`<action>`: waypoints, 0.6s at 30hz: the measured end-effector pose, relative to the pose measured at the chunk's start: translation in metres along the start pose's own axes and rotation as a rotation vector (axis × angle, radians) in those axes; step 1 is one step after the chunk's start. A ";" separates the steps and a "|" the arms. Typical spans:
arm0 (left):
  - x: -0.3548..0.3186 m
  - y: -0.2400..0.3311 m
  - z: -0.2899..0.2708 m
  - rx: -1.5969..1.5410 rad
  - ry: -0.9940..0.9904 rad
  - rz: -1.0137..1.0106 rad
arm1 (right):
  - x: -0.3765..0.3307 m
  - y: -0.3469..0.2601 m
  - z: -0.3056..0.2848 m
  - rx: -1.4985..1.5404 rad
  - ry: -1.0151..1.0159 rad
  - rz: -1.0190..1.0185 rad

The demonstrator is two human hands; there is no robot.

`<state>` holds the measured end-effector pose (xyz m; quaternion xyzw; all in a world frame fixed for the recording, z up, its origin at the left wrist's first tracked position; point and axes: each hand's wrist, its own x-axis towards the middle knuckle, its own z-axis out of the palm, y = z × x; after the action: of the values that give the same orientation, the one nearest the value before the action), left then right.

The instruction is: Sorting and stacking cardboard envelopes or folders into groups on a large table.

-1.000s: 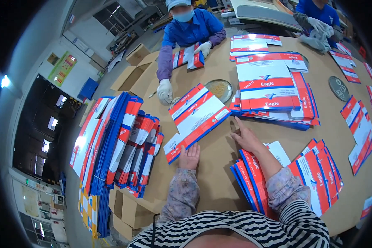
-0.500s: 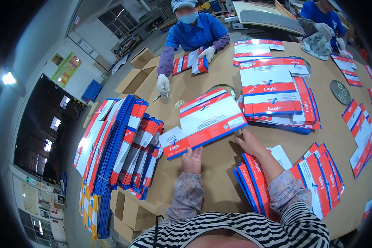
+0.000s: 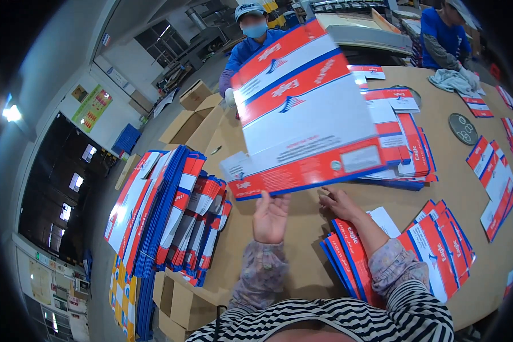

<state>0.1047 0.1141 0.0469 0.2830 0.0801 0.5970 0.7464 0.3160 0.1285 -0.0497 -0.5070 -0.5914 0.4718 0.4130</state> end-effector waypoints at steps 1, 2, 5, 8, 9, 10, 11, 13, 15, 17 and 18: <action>0.004 -0.001 0.010 -0.004 -0.011 0.001 | -0.004 -0.013 -0.001 0.037 -0.044 0.079; 0.009 -0.002 0.020 0.010 0.033 0.057 | -0.006 -0.020 -0.001 0.075 -0.088 0.159; 0.033 0.012 0.042 0.149 -0.029 0.212 | 0.005 0.008 0.003 0.046 -0.094 0.097; 0.048 0.057 0.052 0.417 -0.268 0.483 | 0.007 0.006 0.000 0.175 -0.038 0.060; 0.046 0.067 0.064 0.524 -0.134 0.618 | 0.008 0.000 -0.001 0.236 -0.011 0.037; 0.046 0.075 0.078 0.582 -0.016 0.786 | 0.005 -0.005 -0.001 0.436 0.070 0.089; 0.041 0.089 0.079 0.666 -0.046 0.848 | 0.006 -0.004 -0.005 0.441 0.074 0.089; 0.029 0.092 0.086 0.711 0.079 0.969 | 0.009 0.001 -0.018 0.728 0.256 0.192; 0.016 0.092 0.072 0.824 0.093 0.977 | 0.006 -0.010 -0.021 0.805 0.298 0.250; 0.004 0.085 0.055 0.923 0.098 0.971 | 0.001 -0.011 -0.024 1.003 0.242 0.231; -0.001 0.078 0.044 0.982 0.158 0.901 | 0.001 -0.012 -0.024 1.008 0.183 0.237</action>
<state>0.0582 0.1084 0.1236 0.5511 0.2709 0.7633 0.2008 0.3367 0.1323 -0.0334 -0.3480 -0.1908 0.6951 0.5994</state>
